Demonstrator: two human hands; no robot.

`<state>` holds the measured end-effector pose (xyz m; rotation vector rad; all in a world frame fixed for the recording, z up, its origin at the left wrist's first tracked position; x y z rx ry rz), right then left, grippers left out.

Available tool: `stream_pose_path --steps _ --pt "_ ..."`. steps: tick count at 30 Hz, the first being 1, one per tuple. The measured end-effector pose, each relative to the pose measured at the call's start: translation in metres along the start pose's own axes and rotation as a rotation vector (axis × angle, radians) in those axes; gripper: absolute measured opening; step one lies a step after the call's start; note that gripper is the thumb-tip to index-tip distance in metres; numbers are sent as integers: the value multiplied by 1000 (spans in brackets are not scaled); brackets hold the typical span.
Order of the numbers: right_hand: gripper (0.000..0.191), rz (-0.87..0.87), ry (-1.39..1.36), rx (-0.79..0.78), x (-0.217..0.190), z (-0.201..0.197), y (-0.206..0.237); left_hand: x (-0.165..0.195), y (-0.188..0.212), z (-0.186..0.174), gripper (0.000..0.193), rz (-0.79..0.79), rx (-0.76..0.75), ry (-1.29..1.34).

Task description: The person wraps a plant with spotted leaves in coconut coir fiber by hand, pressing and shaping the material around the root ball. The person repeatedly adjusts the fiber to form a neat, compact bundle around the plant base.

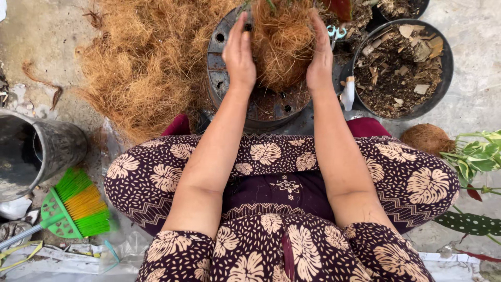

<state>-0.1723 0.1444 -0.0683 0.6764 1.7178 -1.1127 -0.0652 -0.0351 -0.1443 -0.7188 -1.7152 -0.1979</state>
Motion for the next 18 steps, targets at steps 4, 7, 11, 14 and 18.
stream_pose_path --steps 4,7,11,14,18 --pt "79 -119 172 6 1 15 -1 18 14 13 82 170 -66 -80" --pt "76 -175 223 69 -3 19 7 22 20 16 85 177 -129 -81" --pt "77 -161 191 73 -6 18 3 24 6 16 88 153 -221 -104" --pt "81 14 -79 15 -2 17 -4 19 -4 14 93 -18 -388 170" --pt "70 197 -369 96 3 -2 -3 14 -7 -12 74 -191 -253 568"
Point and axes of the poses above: each hand's wrist, its own y-axis away from the middle knuckle, its own z-axis out of the palm, x = y × z, the point moved 6 cm from there along -y, towards the middle knuckle, and after that the axes turned 8 degrees about x, right-handed, at the moved point
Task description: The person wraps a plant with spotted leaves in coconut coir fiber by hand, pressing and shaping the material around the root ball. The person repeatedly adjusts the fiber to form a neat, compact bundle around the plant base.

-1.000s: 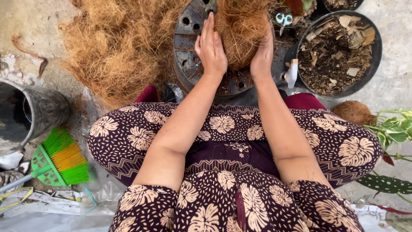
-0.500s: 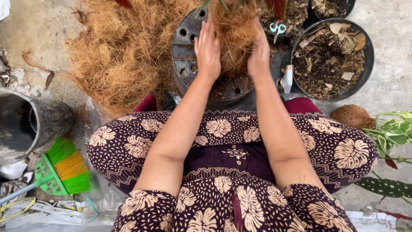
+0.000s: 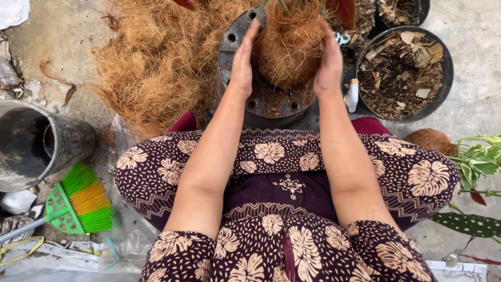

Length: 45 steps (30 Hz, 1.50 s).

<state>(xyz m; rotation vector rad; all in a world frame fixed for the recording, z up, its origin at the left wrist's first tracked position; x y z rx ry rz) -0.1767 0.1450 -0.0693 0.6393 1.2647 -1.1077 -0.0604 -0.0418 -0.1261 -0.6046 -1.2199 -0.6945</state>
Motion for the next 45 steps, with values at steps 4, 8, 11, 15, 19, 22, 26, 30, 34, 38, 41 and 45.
stream_pose_path --steps 4,8,11,15,19,22,26,30,34,38,41,45 --pt "40 92 -8 251 0 -34 6 14 4 -32 53 -181 312 -98" --pt "25 215 51 329 4 -56 -2 41 5 -56 49 -617 -46 -461" --pt "14 200 25 356 4 -60 -11 79 4 -93 42 -593 209 -806" --pt "4 -34 108 359 -5 -52 -13 123 -8 -83 35 -39 332 -861" --pt "21 -485 294 332 -41 -19 19 103 1 -47 46 10 39 -775" --pt "24 -763 467 142 -73 21 47 71 2 -36 63 -42 -161 -1202" --pt "25 -745 510 -112 -104 65 70 43 4 -40 59 81 43 -1350" --pt "6 -619 598 -597 -109 122 101 2 9 -17 76 190 53 -1542" --pt "33 -631 640 -822 -112 157 155 -10 15 -18 80 281 59 -1610" --pt "46 -536 596 -917 -110 170 186 -3 23 -28 79 226 67 -1664" --pt "49 -480 515 -1010 -114 172 204 0 32 -26 79 167 36 -1693" --pt "48 -435 470 -1100 -119 175 220 3 40 -17 78 266 41 -1720"
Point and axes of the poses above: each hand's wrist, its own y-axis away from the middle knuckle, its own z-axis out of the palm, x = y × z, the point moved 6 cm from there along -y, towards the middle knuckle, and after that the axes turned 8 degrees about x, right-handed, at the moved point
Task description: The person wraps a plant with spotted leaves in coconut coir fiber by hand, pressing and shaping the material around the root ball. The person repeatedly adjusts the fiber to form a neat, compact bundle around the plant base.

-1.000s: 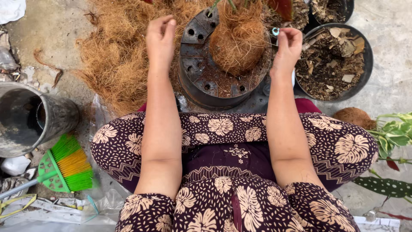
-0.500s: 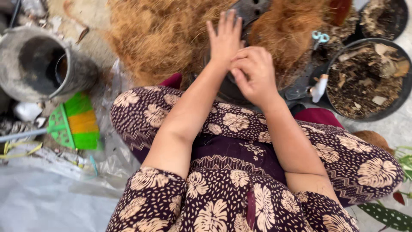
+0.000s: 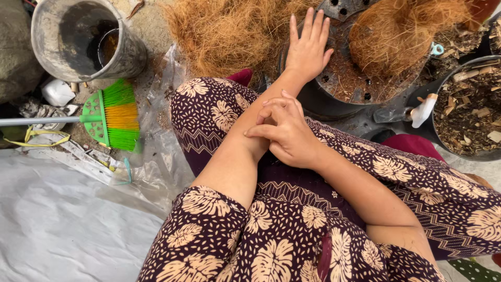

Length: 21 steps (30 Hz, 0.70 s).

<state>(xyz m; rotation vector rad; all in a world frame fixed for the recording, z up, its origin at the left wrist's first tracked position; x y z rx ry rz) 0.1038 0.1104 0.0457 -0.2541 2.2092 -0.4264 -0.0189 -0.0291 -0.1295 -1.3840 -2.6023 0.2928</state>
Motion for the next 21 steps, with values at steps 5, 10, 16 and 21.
stream_pose_path --steps 5,10,16,21 --pt "31 -59 177 2 10 -14 -6 9 0 2 72 114 45 -50" --pt "33 -100 78 29 10 -14 -5 16 2 -3 67 184 119 -67" --pt "23 -159 78 -23 11 -10 -4 15 4 0 62 147 122 3" --pt "25 -131 20 11 16 -15 -2 14 2 2 63 135 124 -7"
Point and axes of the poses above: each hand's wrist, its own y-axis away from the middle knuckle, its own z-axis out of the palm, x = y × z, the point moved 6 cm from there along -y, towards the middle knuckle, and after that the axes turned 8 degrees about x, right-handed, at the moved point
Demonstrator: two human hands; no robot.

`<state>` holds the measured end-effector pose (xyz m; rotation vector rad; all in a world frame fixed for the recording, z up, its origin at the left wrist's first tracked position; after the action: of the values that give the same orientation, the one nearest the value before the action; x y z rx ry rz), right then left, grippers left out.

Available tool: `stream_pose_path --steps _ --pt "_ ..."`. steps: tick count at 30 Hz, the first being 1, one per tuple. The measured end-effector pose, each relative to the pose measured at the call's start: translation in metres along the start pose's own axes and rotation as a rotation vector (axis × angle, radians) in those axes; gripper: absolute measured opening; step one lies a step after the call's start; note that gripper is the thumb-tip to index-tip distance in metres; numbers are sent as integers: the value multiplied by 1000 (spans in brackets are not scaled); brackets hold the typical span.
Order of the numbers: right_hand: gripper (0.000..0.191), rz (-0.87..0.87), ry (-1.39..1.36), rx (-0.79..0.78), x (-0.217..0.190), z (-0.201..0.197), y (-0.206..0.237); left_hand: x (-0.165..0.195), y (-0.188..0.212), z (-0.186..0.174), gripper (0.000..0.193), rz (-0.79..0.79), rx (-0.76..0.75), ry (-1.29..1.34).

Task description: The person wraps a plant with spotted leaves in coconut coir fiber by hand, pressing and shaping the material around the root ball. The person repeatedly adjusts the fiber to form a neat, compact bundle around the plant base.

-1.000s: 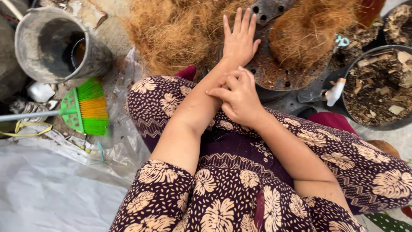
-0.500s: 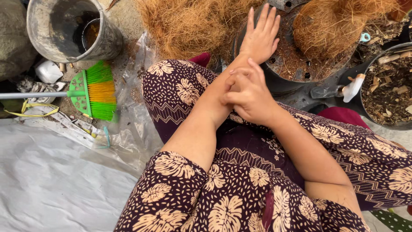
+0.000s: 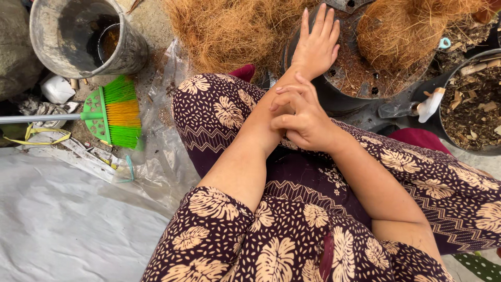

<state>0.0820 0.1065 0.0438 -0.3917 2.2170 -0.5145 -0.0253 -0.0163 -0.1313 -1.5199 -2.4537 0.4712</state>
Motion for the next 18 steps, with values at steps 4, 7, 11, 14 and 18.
stream_pose_path --steps 4,7,11,14,18 --pt "29 -53 5 -25 -5 6 2 0 0 1 61 22 -12 3" --pt "21 -89 68 4 -2 2 2 -1 1 1 60 28 -12 7" --pt "22 -68 34 42 1 -2 2 -2 1 3 60 30 -15 -9" --pt "29 -73 -8 30 -6 5 2 -2 1 3 61 37 -11 -15" --pt "20 -114 43 26 -9 2 1 -1 2 3 60 42 -1 -12"
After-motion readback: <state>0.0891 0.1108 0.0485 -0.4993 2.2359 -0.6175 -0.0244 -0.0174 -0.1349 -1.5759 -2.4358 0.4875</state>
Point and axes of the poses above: each hand's wrist, its own y-axis away from the middle knuckle, its own z-axis out of the palm, x = y × z, the point moved 6 cm from there along -y, towards the middle knuckle, and after that the axes turned 8 degrees about x, right-handed, at the moved point
